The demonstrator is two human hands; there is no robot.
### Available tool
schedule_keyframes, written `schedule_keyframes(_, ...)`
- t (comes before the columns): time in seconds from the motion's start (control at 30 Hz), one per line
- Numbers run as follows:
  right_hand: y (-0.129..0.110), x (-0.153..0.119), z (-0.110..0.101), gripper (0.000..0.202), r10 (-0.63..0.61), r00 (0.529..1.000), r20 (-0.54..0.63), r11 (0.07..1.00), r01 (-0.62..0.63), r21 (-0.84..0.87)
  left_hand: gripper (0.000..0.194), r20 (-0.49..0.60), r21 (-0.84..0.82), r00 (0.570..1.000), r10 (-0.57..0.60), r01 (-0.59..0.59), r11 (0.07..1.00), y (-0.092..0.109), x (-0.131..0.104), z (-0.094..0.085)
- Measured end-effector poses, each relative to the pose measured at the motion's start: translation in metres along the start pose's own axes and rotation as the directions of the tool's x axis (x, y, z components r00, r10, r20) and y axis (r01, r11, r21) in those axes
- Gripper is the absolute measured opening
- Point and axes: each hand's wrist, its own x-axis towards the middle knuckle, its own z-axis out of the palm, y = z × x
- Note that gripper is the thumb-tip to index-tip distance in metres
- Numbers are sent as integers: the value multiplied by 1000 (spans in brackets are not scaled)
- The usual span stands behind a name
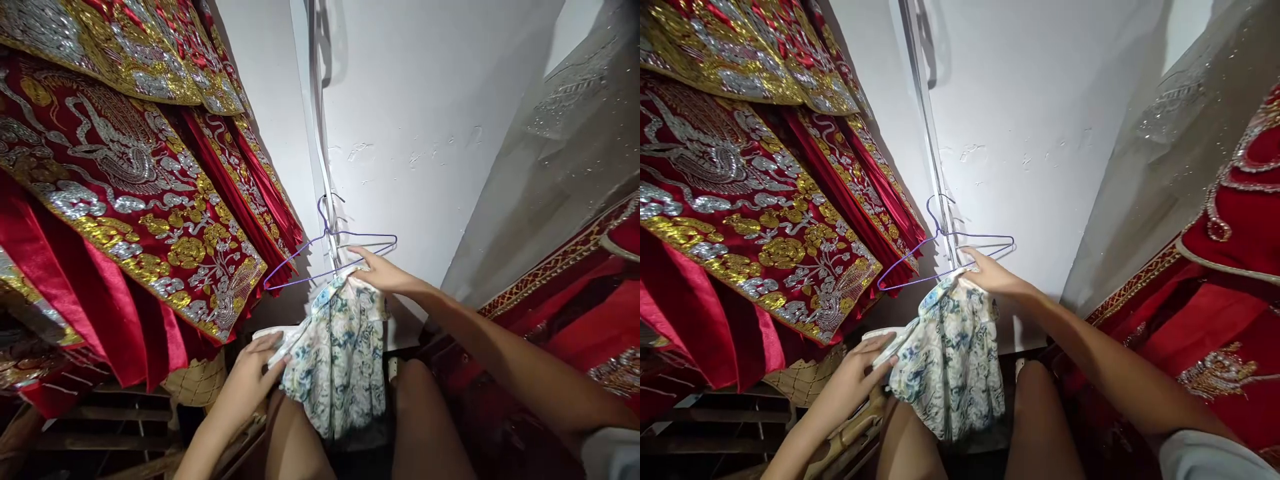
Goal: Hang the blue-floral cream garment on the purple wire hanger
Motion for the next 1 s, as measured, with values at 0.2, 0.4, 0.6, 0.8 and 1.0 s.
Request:
schedule_keyframes(0.2, 47, 12, 23, 22, 39, 999, 10, 998, -39, -47, 44, 16, 305, 989, -149, 137, 942, 23, 10, -6)
schedule_keyframes(0.4, 45, -23, 10, 11, 36, 999, -38, 997, -39, -65, 52, -122, 288, 939, -320, 343, 894, 16, 27, -4)
schedule_keyframes(0.6, 42, -44, -1, 15, 101, 993, -65, 995, -102, -18, 49, -396, 36, 905, -156, 185, 982, 24, 54, -31)
schedule_keyframes(0.8, 28, -55, 15, 15, 36, 999, 26, 991, -39, 132, 38, -550, -38, 835, 24, -54, 998, 52, 95, -45)
schedule_keyframes(1.0, 16, -68, 15, 43, -44, 988, -147, 985, 67, 158, 31, -640, -21, 741, 206, -284, 959, 48, 110, -40)
